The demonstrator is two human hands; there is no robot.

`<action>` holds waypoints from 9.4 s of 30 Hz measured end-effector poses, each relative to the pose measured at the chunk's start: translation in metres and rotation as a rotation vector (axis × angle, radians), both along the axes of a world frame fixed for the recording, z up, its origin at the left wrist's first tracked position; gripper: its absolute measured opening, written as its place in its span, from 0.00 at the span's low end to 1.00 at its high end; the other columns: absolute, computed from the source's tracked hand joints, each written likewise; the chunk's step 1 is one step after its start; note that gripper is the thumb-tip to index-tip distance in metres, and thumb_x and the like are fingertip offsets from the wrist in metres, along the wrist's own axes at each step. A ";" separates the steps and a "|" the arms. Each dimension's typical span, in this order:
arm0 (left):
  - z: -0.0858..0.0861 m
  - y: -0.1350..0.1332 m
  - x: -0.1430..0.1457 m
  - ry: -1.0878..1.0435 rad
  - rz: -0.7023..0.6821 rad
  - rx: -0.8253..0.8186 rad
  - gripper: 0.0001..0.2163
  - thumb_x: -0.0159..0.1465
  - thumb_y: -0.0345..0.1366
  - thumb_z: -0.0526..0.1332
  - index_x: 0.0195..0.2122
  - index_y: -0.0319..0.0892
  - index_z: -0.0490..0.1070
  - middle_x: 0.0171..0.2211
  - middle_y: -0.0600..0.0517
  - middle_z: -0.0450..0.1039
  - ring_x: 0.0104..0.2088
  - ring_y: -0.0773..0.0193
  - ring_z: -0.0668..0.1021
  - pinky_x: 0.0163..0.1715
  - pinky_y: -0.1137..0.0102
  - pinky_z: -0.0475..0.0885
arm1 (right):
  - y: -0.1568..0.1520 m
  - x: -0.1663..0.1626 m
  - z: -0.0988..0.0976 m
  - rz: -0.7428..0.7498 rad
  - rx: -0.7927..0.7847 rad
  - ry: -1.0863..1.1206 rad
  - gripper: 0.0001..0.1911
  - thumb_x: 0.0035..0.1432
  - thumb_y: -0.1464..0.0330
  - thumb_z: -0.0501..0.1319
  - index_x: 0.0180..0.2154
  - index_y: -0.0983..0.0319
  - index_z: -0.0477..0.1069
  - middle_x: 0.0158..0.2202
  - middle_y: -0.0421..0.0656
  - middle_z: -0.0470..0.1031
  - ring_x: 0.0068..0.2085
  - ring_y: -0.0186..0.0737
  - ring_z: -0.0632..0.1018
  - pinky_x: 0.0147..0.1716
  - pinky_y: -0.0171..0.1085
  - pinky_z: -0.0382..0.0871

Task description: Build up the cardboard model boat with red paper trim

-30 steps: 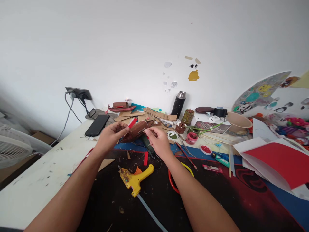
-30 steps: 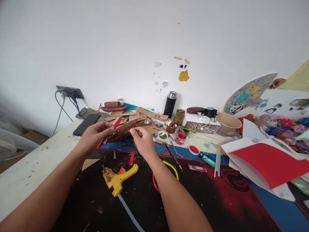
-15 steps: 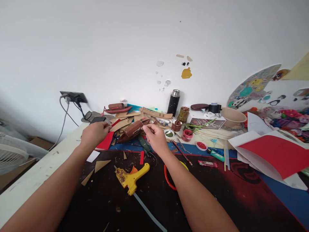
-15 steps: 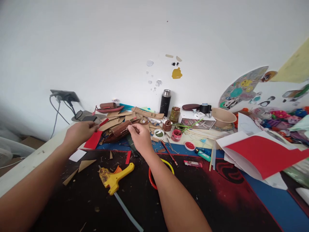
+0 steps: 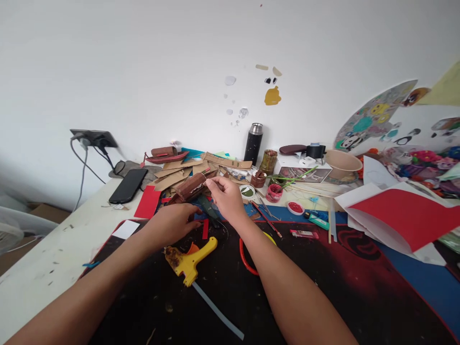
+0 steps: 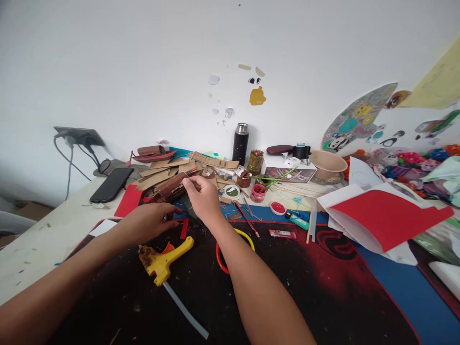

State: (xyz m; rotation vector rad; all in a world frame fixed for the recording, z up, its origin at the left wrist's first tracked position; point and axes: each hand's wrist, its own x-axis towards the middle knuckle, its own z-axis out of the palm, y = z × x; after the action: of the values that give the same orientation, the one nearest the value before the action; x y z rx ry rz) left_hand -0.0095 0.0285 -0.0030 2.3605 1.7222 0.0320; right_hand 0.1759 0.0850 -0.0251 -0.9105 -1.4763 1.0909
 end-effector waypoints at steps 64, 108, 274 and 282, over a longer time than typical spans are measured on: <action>0.015 0.011 -0.024 -1.015 0.202 -0.090 0.31 0.58 0.71 0.70 0.30 0.43 0.77 0.25 0.54 0.72 0.28 0.63 0.71 0.27 0.71 0.65 | -0.025 -0.011 0.005 0.196 0.005 -0.318 0.13 0.71 0.59 0.64 0.34 0.58 0.76 0.32 0.38 0.78 0.35 0.40 0.75 0.36 0.37 0.62; 0.002 0.024 -0.029 -1.183 0.222 -0.039 0.26 0.57 0.64 0.72 0.28 0.44 0.73 0.24 0.55 0.71 0.27 0.63 0.70 0.31 0.67 0.64 | -0.029 0.012 -0.006 0.083 -0.119 -0.199 0.21 0.65 0.47 0.65 0.36 0.58 0.74 0.20 0.32 0.64 0.21 0.35 0.64 0.24 0.35 0.58; 0.018 0.041 -0.002 -1.486 0.355 0.225 0.20 0.56 0.53 0.78 0.28 0.44 0.75 0.25 0.53 0.76 0.26 0.63 0.74 0.28 0.70 0.68 | -0.039 0.039 -0.004 0.596 -0.363 0.248 0.47 0.55 0.30 0.70 0.59 0.58 0.74 0.50 0.56 0.87 0.54 0.57 0.88 0.57 0.54 0.79; 0.016 0.042 -0.002 -1.471 0.347 0.227 0.21 0.57 0.55 0.78 0.29 0.44 0.75 0.24 0.54 0.75 0.25 0.64 0.73 0.27 0.70 0.68 | -0.041 0.030 -0.011 0.432 -0.334 0.045 0.39 0.59 0.34 0.71 0.51 0.61 0.76 0.33 0.42 0.82 0.23 0.36 0.81 0.28 0.35 0.74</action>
State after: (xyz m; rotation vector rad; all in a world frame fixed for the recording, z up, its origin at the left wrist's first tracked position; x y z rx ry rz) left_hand -0.0115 0.0704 0.0129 1.2527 1.2103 1.5794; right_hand 0.2062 0.0436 -0.0363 -0.8006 -1.5176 1.7032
